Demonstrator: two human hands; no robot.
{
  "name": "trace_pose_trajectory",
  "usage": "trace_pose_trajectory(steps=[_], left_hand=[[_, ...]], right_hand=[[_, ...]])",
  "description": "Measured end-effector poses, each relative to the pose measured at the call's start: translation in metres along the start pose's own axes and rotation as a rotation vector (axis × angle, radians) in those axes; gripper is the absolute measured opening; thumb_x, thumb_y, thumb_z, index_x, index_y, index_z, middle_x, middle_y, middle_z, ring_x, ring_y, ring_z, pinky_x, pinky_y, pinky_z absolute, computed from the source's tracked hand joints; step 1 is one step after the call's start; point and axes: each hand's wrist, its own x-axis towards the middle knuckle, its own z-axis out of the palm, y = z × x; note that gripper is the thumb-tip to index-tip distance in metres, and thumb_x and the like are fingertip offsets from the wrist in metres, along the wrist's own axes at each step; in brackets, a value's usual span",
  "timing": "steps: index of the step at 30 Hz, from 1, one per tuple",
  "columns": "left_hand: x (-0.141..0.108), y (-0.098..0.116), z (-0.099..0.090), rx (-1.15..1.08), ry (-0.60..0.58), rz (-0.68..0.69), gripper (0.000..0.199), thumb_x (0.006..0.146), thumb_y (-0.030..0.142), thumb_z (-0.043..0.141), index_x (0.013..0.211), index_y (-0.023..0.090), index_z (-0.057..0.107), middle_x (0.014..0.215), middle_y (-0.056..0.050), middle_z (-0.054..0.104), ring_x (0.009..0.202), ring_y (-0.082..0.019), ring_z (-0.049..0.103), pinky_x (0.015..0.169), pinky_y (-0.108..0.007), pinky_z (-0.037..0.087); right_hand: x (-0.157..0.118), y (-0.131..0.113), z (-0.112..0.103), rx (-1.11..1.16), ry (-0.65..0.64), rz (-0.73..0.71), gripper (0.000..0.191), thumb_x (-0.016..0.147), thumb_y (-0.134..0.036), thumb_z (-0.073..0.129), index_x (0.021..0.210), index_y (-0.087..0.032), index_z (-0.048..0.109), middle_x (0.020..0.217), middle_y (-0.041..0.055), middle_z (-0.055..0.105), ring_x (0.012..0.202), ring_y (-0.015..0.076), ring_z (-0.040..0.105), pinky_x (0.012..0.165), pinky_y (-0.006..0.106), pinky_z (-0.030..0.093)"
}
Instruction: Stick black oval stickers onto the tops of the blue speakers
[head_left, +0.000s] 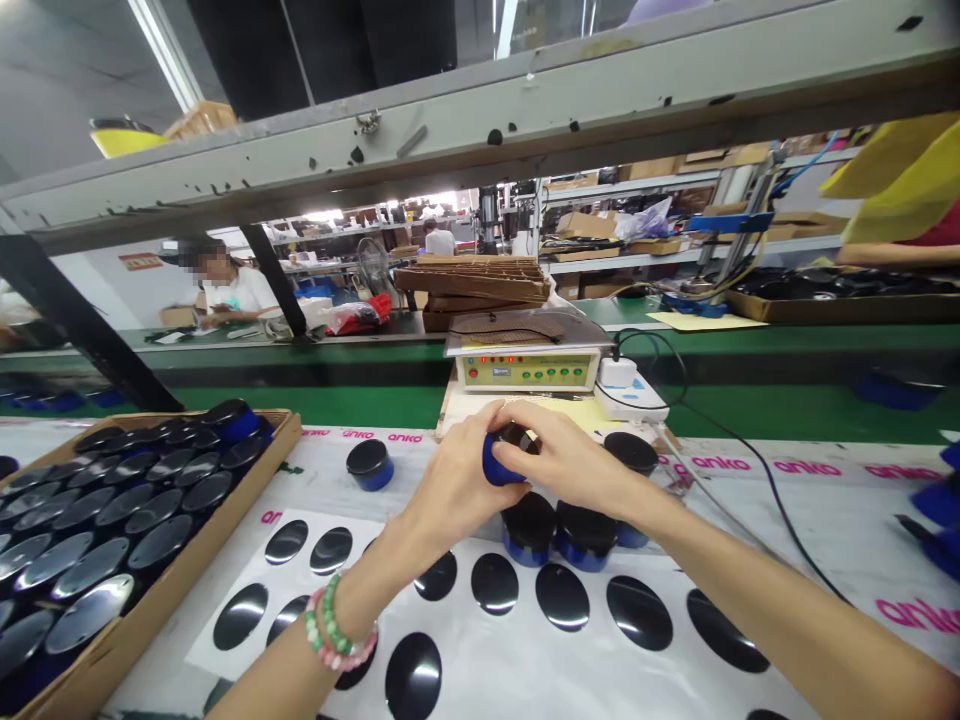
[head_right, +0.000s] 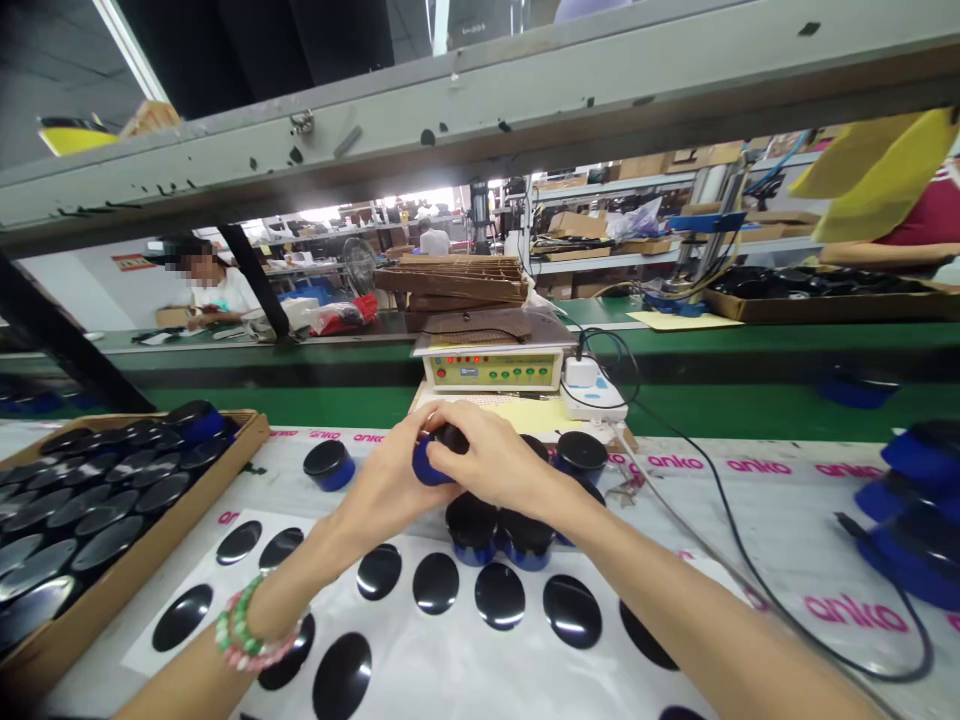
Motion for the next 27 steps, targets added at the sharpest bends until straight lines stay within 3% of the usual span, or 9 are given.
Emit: trace_pose_trajectory(steps=[3,5,9,13,16,19,22,25,27], left_hand=[[-0.009,-0.012,0.003,0.104,0.027,-0.002,0.083,0.067,0.017,0.07,0.139,0.023,0.03,0.118,-0.006,0.056,0.107,-0.022,0.057,0.091,-0.036,0.05],[-0.016,-0.024,0.002,0.154,0.026,-0.019,0.087,0.065,0.017,0.07,0.141,0.022,0.027,0.116,-0.007,0.054,0.104,-0.022,0.058,0.087,-0.036,0.051],[-0.037,-0.057,-0.014,0.288,0.088,-0.067,0.059,0.073,0.022,0.066,0.127,0.021,0.042,0.119,-0.009,0.053,0.11,-0.025,0.054,0.096,-0.043,0.046],[-0.069,-0.092,-0.036,0.444,0.141,-0.108,0.047,0.072,0.031,0.07,0.113,0.019,0.05,0.115,-0.011,0.055,0.125,-0.033,0.04,0.105,-0.054,0.033],[-0.088,-0.107,-0.047,0.542,0.157,-0.159,0.043,0.074,0.034,0.069,0.111,0.019,0.053,0.125,-0.015,0.046,0.127,-0.037,0.036,0.103,-0.059,0.031],[-0.093,-0.103,-0.05,0.608,0.166,-0.207,0.049,0.08,0.035,0.063,0.123,0.019,0.048,0.136,-0.018,0.035,0.13,-0.041,0.031,0.1,-0.063,0.03],[-0.086,-0.083,-0.04,0.592,0.147,-0.171,0.051,0.085,0.035,0.059,0.131,0.023,0.042,0.14,-0.016,0.033,0.133,-0.037,0.029,0.103,-0.059,0.029],[-0.075,-0.059,-0.021,0.398,0.019,-0.136,0.054,0.084,0.033,0.06,0.133,0.026,0.04,0.141,-0.013,0.033,0.136,-0.033,0.026,0.109,-0.056,0.024],[-0.069,-0.049,-0.007,0.232,-0.115,-0.154,0.069,0.078,0.026,0.065,0.139,0.027,0.033,0.144,-0.013,0.03,0.138,-0.032,0.025,0.111,-0.057,0.021]], right_hand=[[0.0,0.0,0.008,-0.014,-0.065,0.007,0.02,0.085,-0.023,0.055,0.104,-0.02,0.059,0.102,0.0041,0.065,0.09,0.0194,0.06,0.078,0.033,0.046],[-0.003,0.002,0.009,-0.026,-0.129,0.001,0.037,0.086,-0.035,0.058,0.118,-0.019,0.054,0.114,0.0078,0.062,0.099,0.0218,0.059,0.083,0.035,0.047],[-0.025,0.011,0.002,-0.132,-0.198,0.003,0.062,0.089,-0.052,0.051,0.14,-0.019,0.037,0.141,0.0145,0.043,0.126,0.029,0.042,0.101,0.046,0.037],[-0.055,0.022,0.01,-0.429,-0.306,-0.104,0.064,0.087,-0.059,0.049,0.137,-0.019,0.044,0.13,0.0156,0.053,0.119,0.0334,0.046,0.099,0.052,0.035],[-0.067,0.027,0.027,-0.611,-0.33,-0.182,0.07,0.081,-0.06,0.059,0.136,-0.019,0.045,0.116,0.0146,0.058,0.104,0.0326,0.055,0.094,0.051,0.039],[-0.062,0.025,0.039,-0.703,-0.339,-0.185,0.061,0.084,-0.052,0.06,0.134,-0.019,0.046,0.105,0.0121,0.06,0.081,0.0268,0.062,0.075,0.041,0.048],[-0.045,0.022,0.044,-0.725,-0.307,-0.153,0.055,0.087,-0.048,0.056,0.132,-0.018,0.046,0.11,0.0138,0.058,0.069,0.0231,0.063,0.061,0.035,0.048],[-0.027,0.024,0.053,-0.745,-0.254,-0.127,0.056,0.089,-0.046,0.054,0.135,-0.016,0.042,0.117,0.0176,0.055,0.076,0.0258,0.064,0.065,0.037,0.048],[-0.021,0.029,0.06,-0.749,-0.238,-0.129,0.057,0.089,-0.044,0.055,0.134,-0.012,0.043,0.117,0.0195,0.055,0.084,0.0288,0.064,0.072,0.04,0.049]])
